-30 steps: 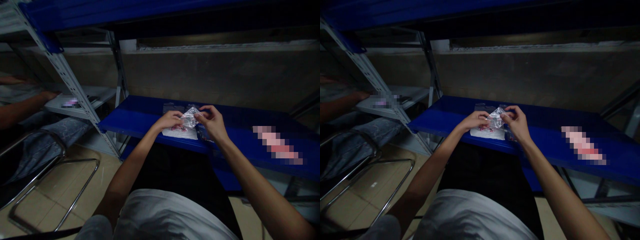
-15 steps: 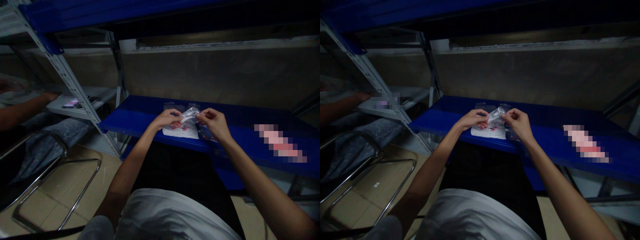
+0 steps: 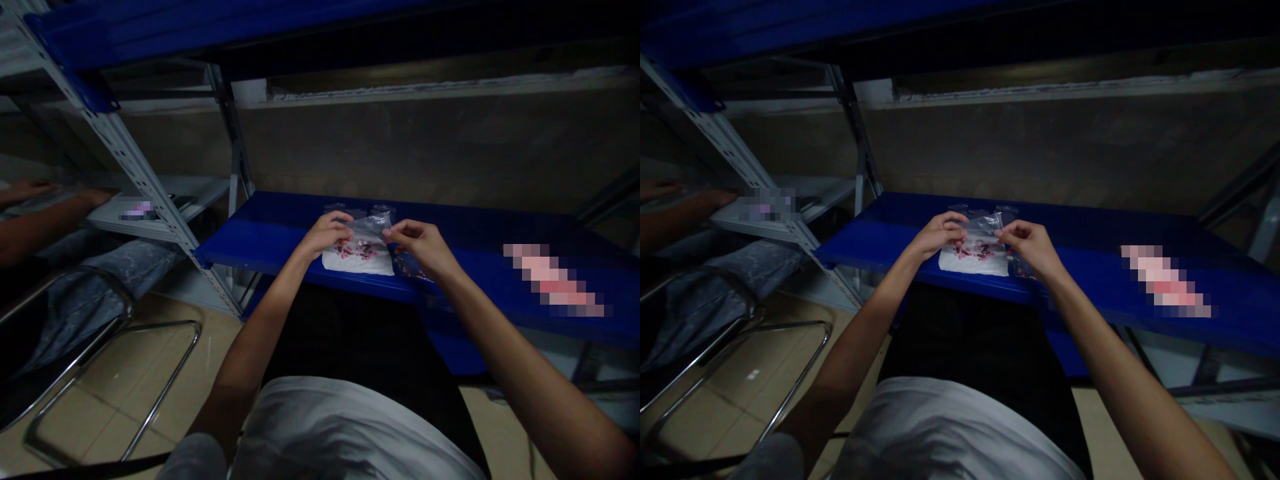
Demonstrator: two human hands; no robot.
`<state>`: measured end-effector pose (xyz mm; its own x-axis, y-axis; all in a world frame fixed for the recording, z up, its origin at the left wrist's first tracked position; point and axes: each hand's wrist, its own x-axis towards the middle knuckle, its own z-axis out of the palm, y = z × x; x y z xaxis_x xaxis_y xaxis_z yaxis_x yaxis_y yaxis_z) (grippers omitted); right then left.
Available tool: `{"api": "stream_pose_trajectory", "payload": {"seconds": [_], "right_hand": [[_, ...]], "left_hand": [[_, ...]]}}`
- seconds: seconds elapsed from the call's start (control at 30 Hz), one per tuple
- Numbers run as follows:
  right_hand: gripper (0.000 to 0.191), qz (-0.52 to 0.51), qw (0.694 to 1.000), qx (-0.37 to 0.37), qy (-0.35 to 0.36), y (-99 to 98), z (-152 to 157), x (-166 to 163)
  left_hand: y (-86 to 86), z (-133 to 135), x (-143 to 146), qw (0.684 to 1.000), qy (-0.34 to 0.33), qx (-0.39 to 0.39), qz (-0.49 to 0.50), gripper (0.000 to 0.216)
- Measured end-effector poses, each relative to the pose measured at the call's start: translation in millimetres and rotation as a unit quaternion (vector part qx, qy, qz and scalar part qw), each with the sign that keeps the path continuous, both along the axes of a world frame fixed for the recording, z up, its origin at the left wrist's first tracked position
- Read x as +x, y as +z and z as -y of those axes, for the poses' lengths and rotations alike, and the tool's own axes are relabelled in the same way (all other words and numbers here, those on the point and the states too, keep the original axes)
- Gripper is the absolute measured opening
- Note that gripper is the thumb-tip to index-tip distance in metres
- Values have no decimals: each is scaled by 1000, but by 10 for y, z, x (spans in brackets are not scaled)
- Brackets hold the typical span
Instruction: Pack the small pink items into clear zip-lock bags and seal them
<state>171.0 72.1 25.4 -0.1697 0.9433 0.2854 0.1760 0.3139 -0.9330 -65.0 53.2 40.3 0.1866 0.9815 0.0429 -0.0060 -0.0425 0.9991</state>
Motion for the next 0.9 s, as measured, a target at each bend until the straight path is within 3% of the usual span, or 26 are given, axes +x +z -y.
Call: {"api": "stream_pose_trajectory", "payload": {"seconds": [0.23,0.33,0.43,0.5,0.6,0.67,0.9], "right_hand": [[41,11,999,-24,-37,-2,-5,2],[42,7,999,-34,-40,-48,-8,-31],[43,-5,999,-30,-37,-108,15,-119],[44,-13,999,-27,-27,-127,58,-200],[46,-22,999,-21,-9,-110,144,-313],[47,-24,1000,-17,1,-84,193,-359],[47,-2,999,-18,32,-44,221,-354]], "left_hand": [[29,-64,-132,992,-29,99,-70,43],[68,-73,-187,977,13,147,-153,40],[112,-20,-171,918,57,273,-283,58],[119,36,-104,866,47,336,-367,78],[83,108,36,815,19,339,-470,89],[49,132,107,800,10,322,-506,85],[-12,89,89,821,7,299,-486,82]]}}
